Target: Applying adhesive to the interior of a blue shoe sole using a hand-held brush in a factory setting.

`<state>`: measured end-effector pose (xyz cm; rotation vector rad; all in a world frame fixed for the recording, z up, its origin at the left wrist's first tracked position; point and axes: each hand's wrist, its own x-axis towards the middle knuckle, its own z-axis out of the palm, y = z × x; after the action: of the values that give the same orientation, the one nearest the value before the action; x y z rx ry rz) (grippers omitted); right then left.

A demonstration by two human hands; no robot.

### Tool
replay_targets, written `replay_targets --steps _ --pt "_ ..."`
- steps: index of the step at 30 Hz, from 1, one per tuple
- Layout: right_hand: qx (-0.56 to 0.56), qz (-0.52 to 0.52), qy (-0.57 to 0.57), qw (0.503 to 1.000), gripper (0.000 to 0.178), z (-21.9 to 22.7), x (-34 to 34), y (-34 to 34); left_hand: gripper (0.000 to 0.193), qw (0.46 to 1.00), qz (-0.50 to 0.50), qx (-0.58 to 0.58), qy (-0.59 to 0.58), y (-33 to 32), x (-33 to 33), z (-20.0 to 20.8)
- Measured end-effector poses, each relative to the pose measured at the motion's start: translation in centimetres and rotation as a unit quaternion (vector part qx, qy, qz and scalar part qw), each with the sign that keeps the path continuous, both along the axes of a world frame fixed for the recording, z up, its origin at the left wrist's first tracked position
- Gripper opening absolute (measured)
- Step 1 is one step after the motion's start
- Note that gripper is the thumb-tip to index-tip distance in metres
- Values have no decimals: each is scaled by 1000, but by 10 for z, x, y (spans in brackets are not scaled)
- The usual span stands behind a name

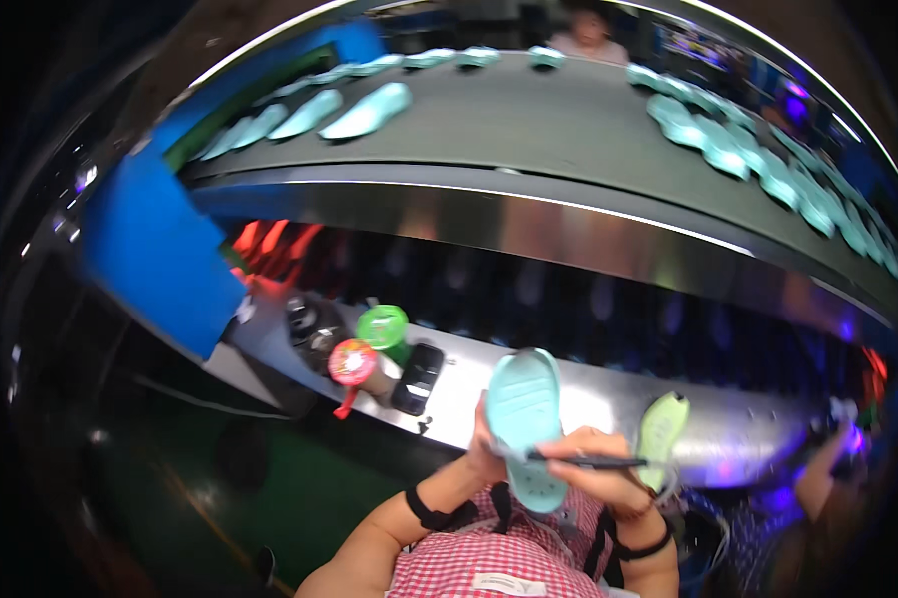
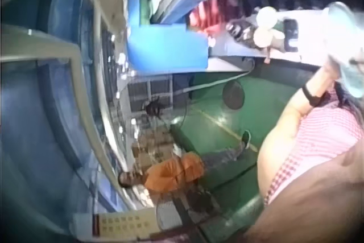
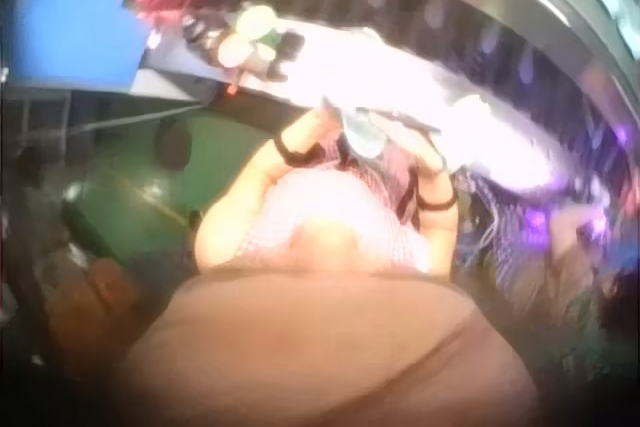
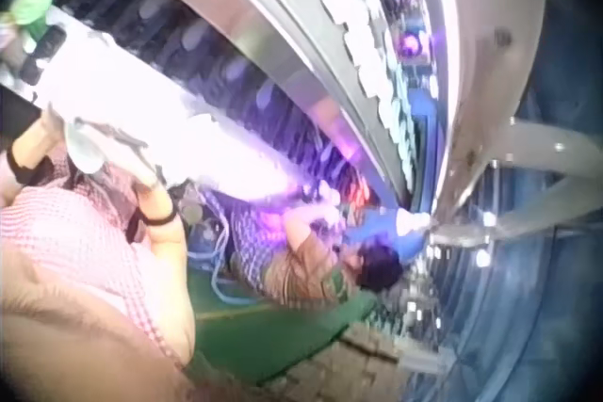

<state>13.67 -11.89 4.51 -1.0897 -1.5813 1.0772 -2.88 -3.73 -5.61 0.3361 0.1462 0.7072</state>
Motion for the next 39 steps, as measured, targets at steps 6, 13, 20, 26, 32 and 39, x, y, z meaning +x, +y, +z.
replay_targets --steps 6,13,20,26,32,39 --pt "56 -198 99 973 21 -29 -4 24 60 996 53 -76 17 -2 24 -1" --pt "22 -87 -41 995 20 -43 -52 54 61 992 73 -94 -28 5 20 -9" --pt "14 -56 -61 997 19 -34 -66 51 64 993 97 -69 -21 5 9 -15" --pt "13 -85 -45 995 18 -32 -59 41 67 996 78 -42 11 1 3 -11" --pt "-18 -129 -21 991 17 -30 -40 21 70 998 58 -32 20 -8 9 -14" --pt "-77 -199 145 966 16 -33 -3 -8 73 997 44 51 47 -7 8 -21"
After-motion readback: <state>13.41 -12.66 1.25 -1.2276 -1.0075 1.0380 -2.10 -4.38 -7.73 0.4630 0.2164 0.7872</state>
